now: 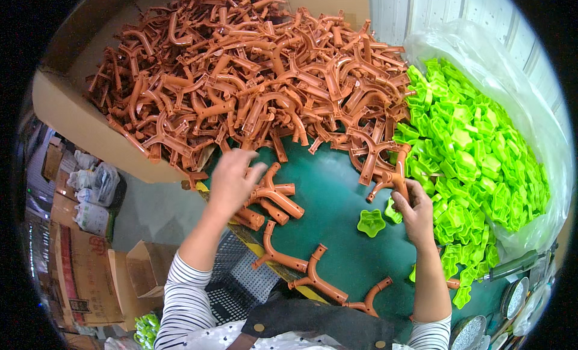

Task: The person repeatedly picks up brown plastic pipe fittings and green plastic flower-shaped pieces from a table, snaps them together by hand, and places the assembled units back on the table. The person handles the parts one at a time, occasionally shifting piles to access more pieces.

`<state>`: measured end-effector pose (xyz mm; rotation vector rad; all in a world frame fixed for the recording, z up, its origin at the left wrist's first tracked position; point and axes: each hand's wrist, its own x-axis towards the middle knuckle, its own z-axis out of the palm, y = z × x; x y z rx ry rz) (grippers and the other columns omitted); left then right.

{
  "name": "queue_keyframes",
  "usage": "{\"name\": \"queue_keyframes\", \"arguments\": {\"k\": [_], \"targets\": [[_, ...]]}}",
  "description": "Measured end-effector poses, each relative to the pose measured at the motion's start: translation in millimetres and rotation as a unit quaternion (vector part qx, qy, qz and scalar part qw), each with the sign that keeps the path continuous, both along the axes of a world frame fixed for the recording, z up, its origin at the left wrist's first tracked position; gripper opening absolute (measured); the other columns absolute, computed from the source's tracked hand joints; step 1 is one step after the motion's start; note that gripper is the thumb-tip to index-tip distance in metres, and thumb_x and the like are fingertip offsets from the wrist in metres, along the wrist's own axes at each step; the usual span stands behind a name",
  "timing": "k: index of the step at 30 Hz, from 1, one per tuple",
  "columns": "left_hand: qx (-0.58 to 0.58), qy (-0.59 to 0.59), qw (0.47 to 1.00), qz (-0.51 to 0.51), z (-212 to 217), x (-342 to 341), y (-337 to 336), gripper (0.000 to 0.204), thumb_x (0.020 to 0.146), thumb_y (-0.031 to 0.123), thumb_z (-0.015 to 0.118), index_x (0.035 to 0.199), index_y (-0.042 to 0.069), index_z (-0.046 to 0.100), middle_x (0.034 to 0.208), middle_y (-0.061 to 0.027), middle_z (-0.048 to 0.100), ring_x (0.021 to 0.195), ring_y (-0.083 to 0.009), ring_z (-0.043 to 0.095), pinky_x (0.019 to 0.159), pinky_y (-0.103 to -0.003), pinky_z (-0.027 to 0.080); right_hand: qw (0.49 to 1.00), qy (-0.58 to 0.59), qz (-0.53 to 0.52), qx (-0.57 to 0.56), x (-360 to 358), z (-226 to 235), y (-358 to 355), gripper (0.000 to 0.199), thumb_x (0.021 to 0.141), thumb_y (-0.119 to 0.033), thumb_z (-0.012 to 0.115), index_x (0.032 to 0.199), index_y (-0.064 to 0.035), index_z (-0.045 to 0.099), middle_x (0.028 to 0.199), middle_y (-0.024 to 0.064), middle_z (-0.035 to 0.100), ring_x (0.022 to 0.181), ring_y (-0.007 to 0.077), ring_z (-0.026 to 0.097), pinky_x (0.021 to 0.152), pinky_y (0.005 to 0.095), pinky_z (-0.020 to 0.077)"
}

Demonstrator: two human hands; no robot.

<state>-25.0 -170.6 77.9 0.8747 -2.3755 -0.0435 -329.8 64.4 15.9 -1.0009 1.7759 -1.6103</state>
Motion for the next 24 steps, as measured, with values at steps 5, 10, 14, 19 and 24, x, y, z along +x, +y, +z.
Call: {"name": "queue_keyframes", "arguments": {"k": [5, 10, 14, 19, 24], "targets": [[-0.167, -0.024, 0.961, 0.22, 7, 29, -84, 0.02, 0.09, 0.02, 0.062, 0.097, 0.001, 0.063, 0.1, -0.0141, 0.061, 0.096, -0.0347, 0.056, 0.086, -0.045, 0.047, 1.0, 0.014, 0.018, 0.012, 11, 2, -4, 0.032, 0.092, -0.015, 0.068, 0.119, -0.0008, 0.059, 0.09, 0.0009, 0.063, 0.075, 0.0083, 0.057, 0.069, 0.024, 0.0483], [-0.14, -0.02, 0.981, 0.134, 34, 7, -47, 0.02, 0.087, 0.016, 0.068, 0.101, 0.002, 0.063, 0.097, -0.0141, 0.063, 0.093, -0.033, 0.06, 0.084, -0.044, 0.049, 0.996, 0.072, 0.024, 0.04, 18, 3, 6, 0.031, 0.087, -0.012, 0.07, 0.115, -0.0023, 0.061, 0.086, 0.0019, 0.061, 0.077, 0.0089, 0.055, 0.071, 0.025, 0.0471], [-0.248, 0.017, 0.954, 0.166, 48, 52, -24, 0.021, 0.083, 0.011, 0.065, 0.104, 0.004, 0.062, 0.096, -0.0103, 0.06, 0.092, -0.0307, 0.054, 0.087, -0.043, 0.045, 0.997, 0.027, 0.043, 0.059, 26, 3, 7, 0.03, 0.088, -0.012, 0.07, 0.114, -0.0001, 0.062, 0.09, 0.0041, 0.064, 0.08, 0.0098, 0.057, 0.073, 0.0261, 0.0484], [-0.322, -0.072, 0.914, 0.236, 75, 104, -55, 0.026, 0.082, 0.008, 0.062, 0.107, 0.002, 0.061, 0.104, -0.0119, 0.061, 0.101, -0.0299, 0.054, 0.089, -0.043, 0.044, 0.995, 0.044, 0.061, 0.067, 28, 0, 6, 0.03, 0.088, -0.013, 0.071, 0.114, 0.0, 0.061, 0.091, 0.0045, 0.064, 0.079, 0.0098, 0.057, 0.072, 0.0264, 0.0484], [-0.258, -0.291, 0.871, 0.299, 104, 98, -112, 0.015, 0.084, 0.008, 0.058, 0.096, 0.0, 0.064, 0.091, -0.0133, 0.069, 0.102, -0.0292, 0.06, 0.087, -0.04, 0.044, 0.992, 0.089, 0.084, 0.043, 47, -4, -8, 0.033, 0.085, -0.015, 0.075, 0.113, -0.0008, 0.062, 0.083, 0.0042, 0.063, 0.073, 0.0115, 0.055, 0.07, 0.027, 0.0476]]}}
